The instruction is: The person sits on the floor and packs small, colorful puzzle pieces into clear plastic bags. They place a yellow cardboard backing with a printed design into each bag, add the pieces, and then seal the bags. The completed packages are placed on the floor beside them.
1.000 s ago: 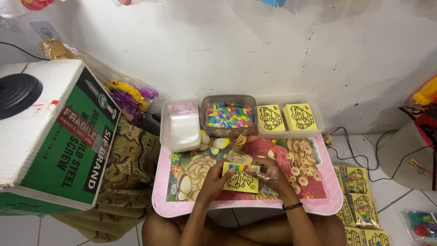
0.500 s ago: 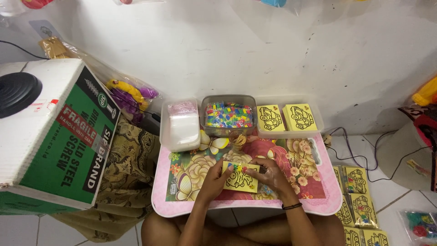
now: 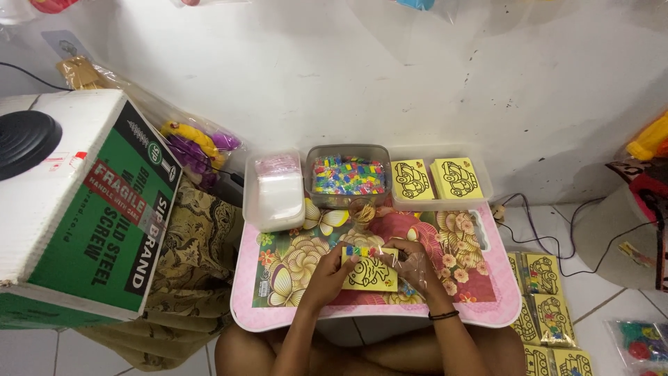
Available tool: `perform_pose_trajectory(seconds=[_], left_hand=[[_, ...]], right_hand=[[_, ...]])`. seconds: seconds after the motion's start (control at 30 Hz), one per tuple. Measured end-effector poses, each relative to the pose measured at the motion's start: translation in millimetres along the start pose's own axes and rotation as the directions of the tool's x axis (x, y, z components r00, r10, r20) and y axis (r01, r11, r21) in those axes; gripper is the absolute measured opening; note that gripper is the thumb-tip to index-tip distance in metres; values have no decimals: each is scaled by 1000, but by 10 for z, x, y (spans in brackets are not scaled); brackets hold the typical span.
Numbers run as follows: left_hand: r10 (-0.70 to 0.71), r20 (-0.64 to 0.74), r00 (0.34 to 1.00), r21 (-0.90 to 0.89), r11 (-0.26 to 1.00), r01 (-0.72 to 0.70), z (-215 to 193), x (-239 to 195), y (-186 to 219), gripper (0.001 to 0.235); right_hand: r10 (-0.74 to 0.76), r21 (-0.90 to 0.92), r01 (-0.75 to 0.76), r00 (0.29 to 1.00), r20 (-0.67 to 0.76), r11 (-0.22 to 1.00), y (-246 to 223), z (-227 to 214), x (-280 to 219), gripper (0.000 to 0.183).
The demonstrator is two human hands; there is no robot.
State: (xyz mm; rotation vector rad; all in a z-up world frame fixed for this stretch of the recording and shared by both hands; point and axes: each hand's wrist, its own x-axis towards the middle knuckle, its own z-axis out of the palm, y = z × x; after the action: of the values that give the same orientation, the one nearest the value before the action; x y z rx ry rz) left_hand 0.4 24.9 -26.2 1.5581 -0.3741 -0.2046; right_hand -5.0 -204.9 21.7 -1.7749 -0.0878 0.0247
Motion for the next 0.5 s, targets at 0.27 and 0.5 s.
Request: perform_pose_trajectory(seconds=[0.27,0.5], left_hand=[[13,21,1000,-27,1000,-12,-7,33,-58,15],[3,-44,999,-117,993,-8,22,71,-117,27]], right_hand=[[-15,-1,15,1000,-16,1000,-105,36,7,16],[-32,96,42,994,-105,995,30,85,12,14]])
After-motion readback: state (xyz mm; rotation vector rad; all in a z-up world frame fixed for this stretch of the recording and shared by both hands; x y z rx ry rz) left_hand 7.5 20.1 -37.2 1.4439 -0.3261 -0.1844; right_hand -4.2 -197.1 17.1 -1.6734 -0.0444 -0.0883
